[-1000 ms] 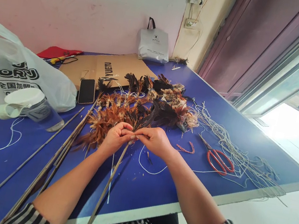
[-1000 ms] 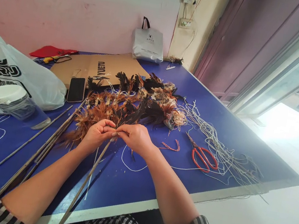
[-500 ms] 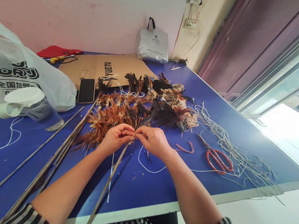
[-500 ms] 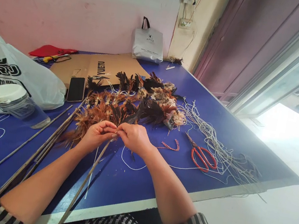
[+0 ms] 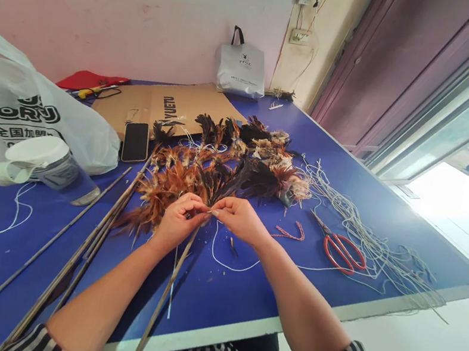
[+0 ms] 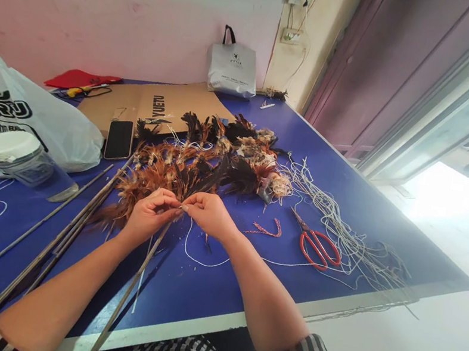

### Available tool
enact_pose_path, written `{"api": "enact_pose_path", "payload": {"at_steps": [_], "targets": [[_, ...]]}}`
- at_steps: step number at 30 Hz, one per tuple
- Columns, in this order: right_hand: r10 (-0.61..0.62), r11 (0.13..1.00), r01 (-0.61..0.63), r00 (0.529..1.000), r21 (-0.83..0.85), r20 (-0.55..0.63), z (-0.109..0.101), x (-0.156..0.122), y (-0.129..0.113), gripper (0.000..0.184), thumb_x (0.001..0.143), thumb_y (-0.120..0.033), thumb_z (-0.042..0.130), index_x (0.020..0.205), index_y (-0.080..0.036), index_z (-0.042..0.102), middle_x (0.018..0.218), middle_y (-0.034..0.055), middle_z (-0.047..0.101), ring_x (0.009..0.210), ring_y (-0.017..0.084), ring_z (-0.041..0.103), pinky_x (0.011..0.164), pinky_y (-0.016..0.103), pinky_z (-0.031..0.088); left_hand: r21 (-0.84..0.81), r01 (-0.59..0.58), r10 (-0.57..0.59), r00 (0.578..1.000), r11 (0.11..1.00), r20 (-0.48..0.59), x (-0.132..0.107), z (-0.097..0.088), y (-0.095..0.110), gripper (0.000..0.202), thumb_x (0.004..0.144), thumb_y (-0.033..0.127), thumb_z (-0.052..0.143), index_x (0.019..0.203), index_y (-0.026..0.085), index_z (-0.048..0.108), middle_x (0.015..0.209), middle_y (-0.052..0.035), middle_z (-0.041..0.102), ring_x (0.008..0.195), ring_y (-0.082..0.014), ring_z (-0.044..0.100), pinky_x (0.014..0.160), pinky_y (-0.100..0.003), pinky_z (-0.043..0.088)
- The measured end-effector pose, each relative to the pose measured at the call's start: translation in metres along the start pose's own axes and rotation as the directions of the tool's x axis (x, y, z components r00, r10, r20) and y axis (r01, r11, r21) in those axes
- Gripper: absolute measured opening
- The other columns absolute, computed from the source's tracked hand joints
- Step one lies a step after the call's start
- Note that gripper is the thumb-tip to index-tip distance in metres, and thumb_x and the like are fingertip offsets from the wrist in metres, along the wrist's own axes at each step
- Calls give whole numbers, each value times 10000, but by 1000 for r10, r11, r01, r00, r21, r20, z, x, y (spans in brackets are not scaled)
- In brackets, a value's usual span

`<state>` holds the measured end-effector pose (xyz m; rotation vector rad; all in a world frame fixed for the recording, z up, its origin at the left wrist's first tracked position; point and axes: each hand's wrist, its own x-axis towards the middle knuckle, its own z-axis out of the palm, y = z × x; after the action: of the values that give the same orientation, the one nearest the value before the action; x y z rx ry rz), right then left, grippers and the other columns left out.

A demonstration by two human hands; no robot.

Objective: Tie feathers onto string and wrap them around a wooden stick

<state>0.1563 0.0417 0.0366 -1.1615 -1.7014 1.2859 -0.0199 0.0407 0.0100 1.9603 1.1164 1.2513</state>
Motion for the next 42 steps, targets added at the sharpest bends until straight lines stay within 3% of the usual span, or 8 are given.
{"api": "enact_pose_path", "payload": {"at_steps": [5,9,14,20,24,29,37,42], "targets": [[149,987,-152,988,57,46,-2,1,4,98,741,-231,549,739,-133,563,433,-89,368,381,40,294,370,175,197,-43,41,-43,997,998,-59,0,1,2,80,730,264,651,715,187,669,785,-25,587,769,-145,556,712,-256,429],[168,980,-177,981,92,100,-3,-2,5,97,738,-237,559,748,-141,554,415,-103,354,363,38,275,366,176,189,-73,81,-89,990,994,-109,-2,4,4,67,720,251,657,711,186,666,821,-33,589,778,-147,564,679,-246,439],[141,981,-154,983,115,119,-4,-3,2,149,741,-288,569,772,-142,562,420,-103,350,365,40,266,374,183,177,-8,-30,29,995,1000,-93,-4,3,4,61,760,237,617,748,203,666,854,-47,608,813,-160,573,727,-279,454],[189,966,-189,982,-176,-21,-6,-5,-4,246,697,-283,624,891,-133,605,432,-91,388,385,55,306,382,189,211,64,-112,116,991,992,-65,-4,0,4,87,782,244,595,762,208,671,844,-55,613,799,-162,575,743,-292,457],[106,930,-96,994,-355,10,-8,-9,-4,172,714,-290,600,735,-136,672,486,-41,466,443,67,363,420,196,246,59,-101,105,992,993,-71,-4,1,5,95,778,269,600,748,215,672,830,-54,619,783,-163,579,726,-293,465],[-37,942,45,999,-334,32,-4,-10,-10,217,774,-300,538,733,-143,681,530,-32,485,485,70,357,456,197,259,9,-122,122,992,993,-17,-2,3,9,76,770,240,607,763,231,682,835,-54,687,812,-179,603,780,-330,463],[-180,919,182,983,-349,39,-11,-10,-16,214,816,-267,512,771,-141,678,639,2,600,571,93,466,530,203,342,-260,247,-242,969,933,54,4,8,-4,163,688,334,679,733,179,695,728,-35,688,668,-162,606,632,-267,472],[-305,883,324,946,-340,109,-13,-13,-25,157,804,-217,534,753,-147,666,689,24,620,634,108,528,606,217,395,-251,283,-265,959,926,104,8,8,-4,174,703,335,661,776,189,722,750,-30,708,687,-172,622,652,-268,475]]}}
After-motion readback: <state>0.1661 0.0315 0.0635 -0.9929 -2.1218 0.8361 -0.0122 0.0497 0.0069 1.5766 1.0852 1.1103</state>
